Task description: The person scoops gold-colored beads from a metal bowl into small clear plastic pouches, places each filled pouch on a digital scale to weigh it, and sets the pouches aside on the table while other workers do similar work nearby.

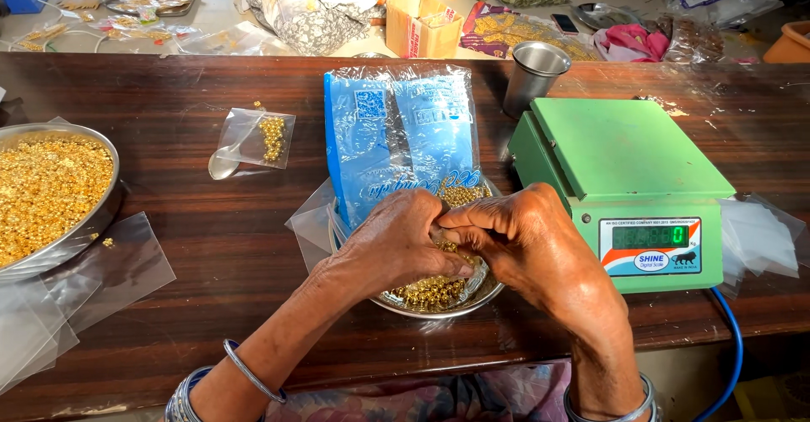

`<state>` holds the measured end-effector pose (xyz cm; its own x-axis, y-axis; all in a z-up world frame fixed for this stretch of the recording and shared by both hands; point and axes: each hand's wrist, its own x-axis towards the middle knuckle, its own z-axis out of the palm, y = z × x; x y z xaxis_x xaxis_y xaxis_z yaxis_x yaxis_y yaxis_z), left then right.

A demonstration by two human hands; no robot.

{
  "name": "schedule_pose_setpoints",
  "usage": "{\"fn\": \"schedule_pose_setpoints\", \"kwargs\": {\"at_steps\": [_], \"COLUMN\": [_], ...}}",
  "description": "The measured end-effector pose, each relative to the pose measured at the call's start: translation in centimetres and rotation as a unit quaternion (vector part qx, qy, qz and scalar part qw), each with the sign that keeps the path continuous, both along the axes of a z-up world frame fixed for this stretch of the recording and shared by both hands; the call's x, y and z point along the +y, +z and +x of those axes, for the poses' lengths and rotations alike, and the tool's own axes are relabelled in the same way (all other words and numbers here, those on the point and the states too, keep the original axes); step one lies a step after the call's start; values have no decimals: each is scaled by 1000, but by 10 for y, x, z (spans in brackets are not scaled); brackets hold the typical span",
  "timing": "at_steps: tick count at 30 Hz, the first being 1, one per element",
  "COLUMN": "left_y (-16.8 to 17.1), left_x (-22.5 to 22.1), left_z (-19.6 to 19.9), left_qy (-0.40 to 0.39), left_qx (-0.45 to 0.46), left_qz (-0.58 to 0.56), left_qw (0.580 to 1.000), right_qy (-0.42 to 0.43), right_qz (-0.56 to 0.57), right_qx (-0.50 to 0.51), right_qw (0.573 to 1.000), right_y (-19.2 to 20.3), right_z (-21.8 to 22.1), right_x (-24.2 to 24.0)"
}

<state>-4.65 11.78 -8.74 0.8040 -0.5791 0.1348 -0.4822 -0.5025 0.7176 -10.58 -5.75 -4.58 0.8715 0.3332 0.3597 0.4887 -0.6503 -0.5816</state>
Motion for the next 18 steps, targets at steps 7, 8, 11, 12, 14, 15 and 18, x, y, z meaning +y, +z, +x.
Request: {"fn": "schedule_pose_setpoints", "kwargs": {"at_steps": [7, 8, 11, 12, 14, 15, 18], "left_y": [-1, 2, -6, -10, -18, -18, 5], "left_x": [10, 8, 6, 4, 4, 0, -8], "left_z": [-1, -1, -2, -6, -13, -4, 11], "left_qy": [-28, -38, -8, -24, -71, -83, 45], "left_qx": [47, 32, 1, -3, -282, -282, -49], "left_qz": [-18, -27, 87, 89, -166, -167, 148], "left_qw": [998, 998, 996, 996, 942, 941, 987], "right_qy": [-92, -116, -107, -122, -135, -145, -161], "right_qz": [206, 290, 350, 353, 409, 411, 349], "right_qx": [80, 104, 28, 20, 44, 38, 6], "right_qw": [971, 944, 930, 927, 902, 899, 923], "right_y": [-6, -5, -34, -39, -49, -50, -52], "right_z": [-4, -8, -16, -20, -25, -30, -37], "right_x": [-8, -13, -33, -34, -36, -37, -36]}}
